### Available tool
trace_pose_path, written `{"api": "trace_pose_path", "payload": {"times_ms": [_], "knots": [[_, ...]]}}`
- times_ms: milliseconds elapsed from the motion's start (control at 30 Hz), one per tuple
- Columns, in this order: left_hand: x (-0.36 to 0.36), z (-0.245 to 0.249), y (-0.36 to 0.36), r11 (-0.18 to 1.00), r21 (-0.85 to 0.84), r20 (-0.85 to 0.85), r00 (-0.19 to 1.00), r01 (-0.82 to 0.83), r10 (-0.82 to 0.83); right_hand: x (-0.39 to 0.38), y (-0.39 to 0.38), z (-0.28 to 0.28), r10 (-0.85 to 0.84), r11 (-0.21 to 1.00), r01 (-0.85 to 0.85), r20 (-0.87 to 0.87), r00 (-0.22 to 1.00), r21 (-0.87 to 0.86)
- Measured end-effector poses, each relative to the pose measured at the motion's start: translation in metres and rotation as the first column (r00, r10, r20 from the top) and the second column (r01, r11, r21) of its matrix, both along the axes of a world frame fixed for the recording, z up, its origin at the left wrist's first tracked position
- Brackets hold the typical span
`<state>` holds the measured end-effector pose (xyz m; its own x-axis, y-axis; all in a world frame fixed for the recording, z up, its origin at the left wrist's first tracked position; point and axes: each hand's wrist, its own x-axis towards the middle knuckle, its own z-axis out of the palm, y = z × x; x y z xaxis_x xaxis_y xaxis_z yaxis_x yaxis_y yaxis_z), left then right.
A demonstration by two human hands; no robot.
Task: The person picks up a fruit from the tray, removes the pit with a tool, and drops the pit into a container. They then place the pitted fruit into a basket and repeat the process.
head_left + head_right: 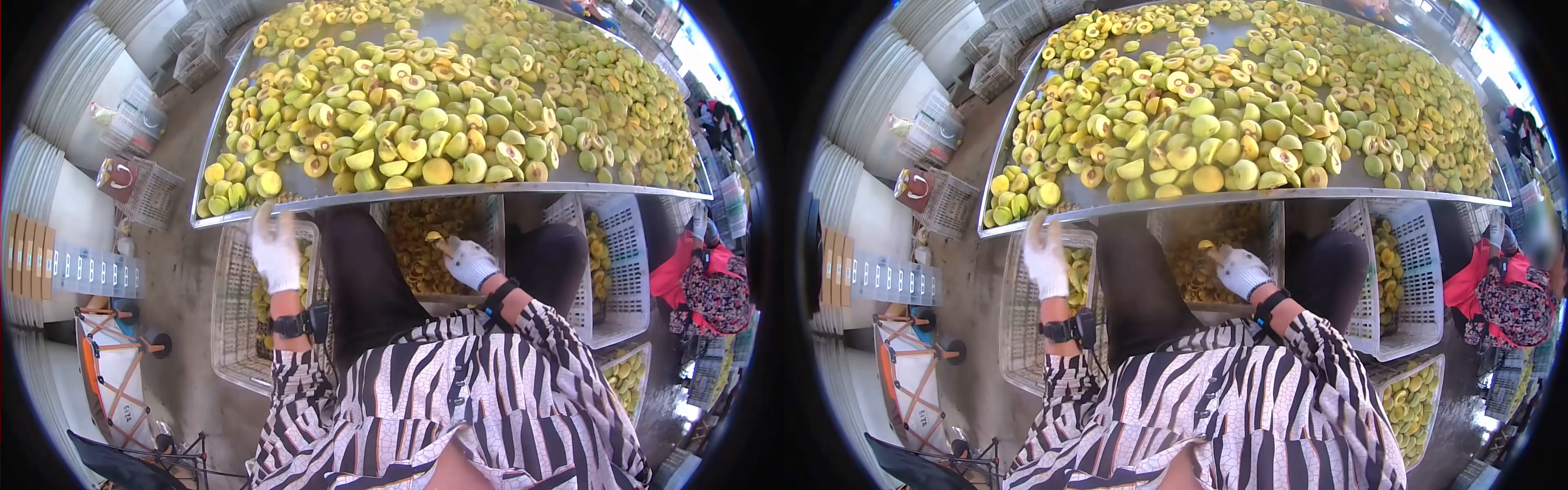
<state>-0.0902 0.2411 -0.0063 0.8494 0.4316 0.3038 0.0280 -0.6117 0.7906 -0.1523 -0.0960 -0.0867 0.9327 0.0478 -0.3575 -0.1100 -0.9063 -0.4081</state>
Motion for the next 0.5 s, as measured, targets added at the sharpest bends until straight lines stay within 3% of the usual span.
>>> {"api": "trace_pose_path", "payload": {"times_ms": [67, 100, 133, 167, 233, 267, 300, 367, 433, 500], "knots": [[0.031, -0.012, -0.024, 0.975, -0.044, 0.099, 0.972, 0.219, -0.214, 0.002, -0.006, -0.053, 0.130, 0.990, -0.128, 0.030, 0.991, -0.055], [0.049, -0.011, -0.038, 0.962, 0.094, 0.002, 0.967, 0.255, -0.256, 0.005, 0.000, -0.044, 0.190, 0.979, -0.186, 0.043, 0.981, -0.084], [0.064, -0.011, -0.055, 0.949, 0.119, -0.053, 0.956, 0.292, -0.288, 0.000, -0.001, -0.033, 0.087, 0.996, -0.087, 0.049, 0.995, -0.002], [0.077, -0.007, -0.071, 0.927, 0.229, -0.236, 0.940, 0.298, -0.244, 0.006, 0.000, -0.030, 0.043, 0.999, -0.043, 0.033, 0.999, -0.008], [0.093, -0.007, -0.099, 0.862, 0.392, -0.316, 0.927, 0.321, -0.202, 0.002, -0.003, -0.032, -0.048, 0.999, 0.048, -0.035, 0.998, -0.017], [0.096, -0.010, -0.109, 0.839, 0.447, -0.312, 0.933, 0.309, -0.177, 0.004, -0.019, -0.076, 0.082, 0.990, -0.107, -0.235, 0.968, -0.096], [0.103, -0.013, -0.116, 0.811, 0.505, -0.296, 0.942, 0.295, -0.158, 0.000, -0.020, -0.074, 0.219, 0.970, -0.232, -0.149, 0.964, -0.072], [0.111, -0.019, -0.125, 0.838, 0.471, -0.281, 0.948, 0.274, -0.152, -0.004, -0.020, -0.072, 0.208, 0.977, -0.203, 0.075, 0.975, -0.068], [0.109, -0.019, -0.126, 0.884, 0.395, -0.223, 0.959, 0.251, -0.173, -0.002, -0.013, -0.016, 0.120, 0.993, -0.121, -0.057, 0.991, -0.007], [0.114, -0.034, -0.116, 0.946, 0.209, -0.157, 0.963, 0.248, -0.218, 0.004, -0.016, -0.007, 0.090, 0.996, -0.090, -0.082, 0.993, -0.004]]}}
